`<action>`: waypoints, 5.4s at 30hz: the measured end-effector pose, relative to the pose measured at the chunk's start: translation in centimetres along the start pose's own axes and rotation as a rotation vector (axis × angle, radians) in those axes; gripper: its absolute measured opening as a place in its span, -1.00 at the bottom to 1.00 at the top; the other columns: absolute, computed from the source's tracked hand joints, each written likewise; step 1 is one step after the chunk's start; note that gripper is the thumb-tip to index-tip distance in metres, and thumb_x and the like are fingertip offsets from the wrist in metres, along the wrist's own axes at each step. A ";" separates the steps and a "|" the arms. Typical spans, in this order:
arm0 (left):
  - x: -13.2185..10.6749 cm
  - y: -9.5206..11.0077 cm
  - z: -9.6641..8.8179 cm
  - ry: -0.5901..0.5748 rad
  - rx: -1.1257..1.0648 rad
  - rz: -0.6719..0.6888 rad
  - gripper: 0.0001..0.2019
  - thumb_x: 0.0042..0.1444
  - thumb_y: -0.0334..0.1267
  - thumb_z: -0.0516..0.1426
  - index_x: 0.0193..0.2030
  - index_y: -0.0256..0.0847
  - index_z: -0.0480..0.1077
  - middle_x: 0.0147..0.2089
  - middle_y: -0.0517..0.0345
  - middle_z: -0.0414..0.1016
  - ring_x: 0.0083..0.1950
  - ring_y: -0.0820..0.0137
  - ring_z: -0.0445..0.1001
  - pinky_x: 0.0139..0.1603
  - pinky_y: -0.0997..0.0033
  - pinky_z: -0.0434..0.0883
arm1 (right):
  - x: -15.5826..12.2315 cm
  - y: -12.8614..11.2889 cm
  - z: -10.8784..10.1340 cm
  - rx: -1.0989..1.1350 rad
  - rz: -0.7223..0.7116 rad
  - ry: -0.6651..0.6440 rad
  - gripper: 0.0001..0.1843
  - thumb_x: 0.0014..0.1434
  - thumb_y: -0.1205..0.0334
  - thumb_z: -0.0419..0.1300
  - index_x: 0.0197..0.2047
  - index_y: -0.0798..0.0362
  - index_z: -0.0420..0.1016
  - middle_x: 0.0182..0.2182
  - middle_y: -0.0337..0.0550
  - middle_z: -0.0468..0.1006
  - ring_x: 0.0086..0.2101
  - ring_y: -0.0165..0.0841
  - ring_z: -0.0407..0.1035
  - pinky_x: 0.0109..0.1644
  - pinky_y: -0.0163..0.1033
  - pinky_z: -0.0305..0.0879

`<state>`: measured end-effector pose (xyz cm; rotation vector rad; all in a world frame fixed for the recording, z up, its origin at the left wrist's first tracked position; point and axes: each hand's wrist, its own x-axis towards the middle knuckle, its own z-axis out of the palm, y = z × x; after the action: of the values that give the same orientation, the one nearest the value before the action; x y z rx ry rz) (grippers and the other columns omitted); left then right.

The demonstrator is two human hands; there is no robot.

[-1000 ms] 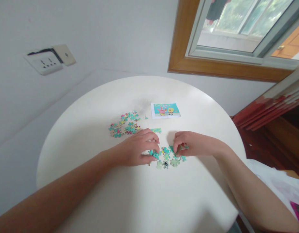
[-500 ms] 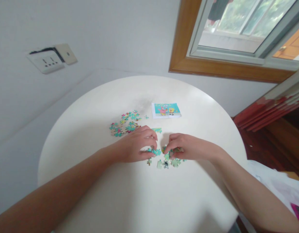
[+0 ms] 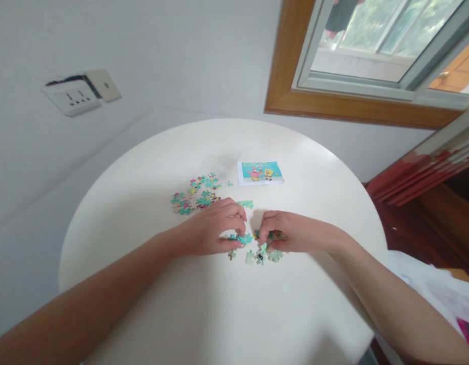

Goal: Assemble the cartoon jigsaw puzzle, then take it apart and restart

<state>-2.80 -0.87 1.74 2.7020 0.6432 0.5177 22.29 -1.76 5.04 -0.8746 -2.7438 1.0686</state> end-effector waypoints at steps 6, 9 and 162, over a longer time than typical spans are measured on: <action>0.0 0.1 -0.1 0.000 0.004 0.001 -0.90 0.11 -0.24 0.23 -0.23 -0.13 0.45 -0.04 0.09 0.43 0.04 0.27 0.35 0.13 0.25 0.18 | -0.2 -0.1 0.1 0.119 0.019 -0.036 -0.79 0.06 0.50 0.18 -0.26 0.10 0.56 -0.36 -0.22 0.51 -0.40 -0.49 0.34 -0.29 -0.39 0.25; 0.0 0.0 -0.2 0.011 0.012 0.006 -0.88 0.13 -0.22 0.22 -0.19 -0.13 0.45 -0.04 0.09 0.43 0.04 0.27 0.35 0.13 0.26 0.19 | -0.2 0.4 0.1 0.234 0.046 0.006 -0.84 0.09 0.40 0.20 -0.25 0.08 0.56 -0.38 -0.24 0.53 -0.42 -0.49 0.34 -0.33 -0.39 0.24; -0.6 -2.9 -0.6 0.136 0.243 -0.162 -0.70 0.26 -0.34 0.00 0.06 -0.09 0.43 0.17 0.03 0.36 0.21 0.20 0.27 0.30 0.03 0.16 | -2.9 -2.4 -0.4 -0.151 0.219 -0.025 -0.78 0.04 0.50 0.07 -0.37 0.06 0.50 -0.44 -0.21 0.52 -0.44 -0.44 0.31 -0.34 -0.34 0.13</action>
<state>-4.62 1.41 1.00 2.8206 1.0124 0.6203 23.64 -4.47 7.30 -1.2145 -2.8302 0.9157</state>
